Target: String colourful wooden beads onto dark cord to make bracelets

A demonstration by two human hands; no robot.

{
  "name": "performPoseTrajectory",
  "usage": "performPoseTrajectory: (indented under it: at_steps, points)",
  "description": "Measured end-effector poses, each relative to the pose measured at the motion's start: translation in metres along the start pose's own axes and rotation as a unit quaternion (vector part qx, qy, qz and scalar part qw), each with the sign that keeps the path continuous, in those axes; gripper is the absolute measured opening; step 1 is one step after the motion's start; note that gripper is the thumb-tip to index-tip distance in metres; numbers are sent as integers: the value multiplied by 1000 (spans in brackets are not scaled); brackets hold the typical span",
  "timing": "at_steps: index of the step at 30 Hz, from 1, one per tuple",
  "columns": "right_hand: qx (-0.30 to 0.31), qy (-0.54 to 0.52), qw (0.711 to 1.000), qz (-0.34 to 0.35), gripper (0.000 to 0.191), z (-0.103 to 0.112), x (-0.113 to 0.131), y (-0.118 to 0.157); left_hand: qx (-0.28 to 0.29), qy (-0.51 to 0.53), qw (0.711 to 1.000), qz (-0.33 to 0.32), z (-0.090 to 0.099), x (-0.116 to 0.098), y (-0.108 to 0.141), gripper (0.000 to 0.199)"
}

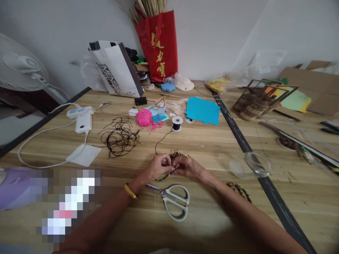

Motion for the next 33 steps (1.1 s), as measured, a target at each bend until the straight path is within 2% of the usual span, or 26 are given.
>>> performPoseTrajectory:
  at_steps: [5, 8, 11, 17, 21, 24, 27, 30, 33]
  points:
    - [-16, 69, 997, 21, 4, 3, 5, 8, 33, 13, 999, 18, -9, 4, 2, 28]
    - [-19, 79, 996, 42, 9, 5, 12, 13, 49, 12, 999, 16, -11, 0, 4, 26]
    - [-30, 72, 996, 34, 12, 9, 9, 16, 59, -9, 998, 11, -10, -4, 7, 22]
    - [-38, -39, 998, -38, 11, 12, -11, 22, 66, -81, 994, 15, -12, -1, 10, 12]
    - [-39, -142, 986, -75, 15, 9, -14, 25, 57, -120, 991, -16, -17, -3, 11, 11]
    - [-40, -205, 974, -86, 20, 7, -12, 26, 48, -127, 990, -33, -20, -5, 12, 9]
    - [-36, -238, 966, -93, 24, 4, -13, 26, 49, -99, 994, -20, -23, -3, 13, 6]
    - [-44, -214, 972, -84, 22, 5, -17, 27, 42, -85, 995, 0, -22, 0, 12, 5]
    - [-68, -113, 990, -43, 13, 11, -16, 28, 33, -99, 995, 4, -20, 2, 10, 6]
Point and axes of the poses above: each hand's wrist, its own y-axis away from the middle knuckle, its own z-axis out of the back of the hand, x = y × z, the point moved 10 cm from there along -y, towards the middle knuckle, and after that the axes turned 8 degrees about -x, right-handed, at the moved point
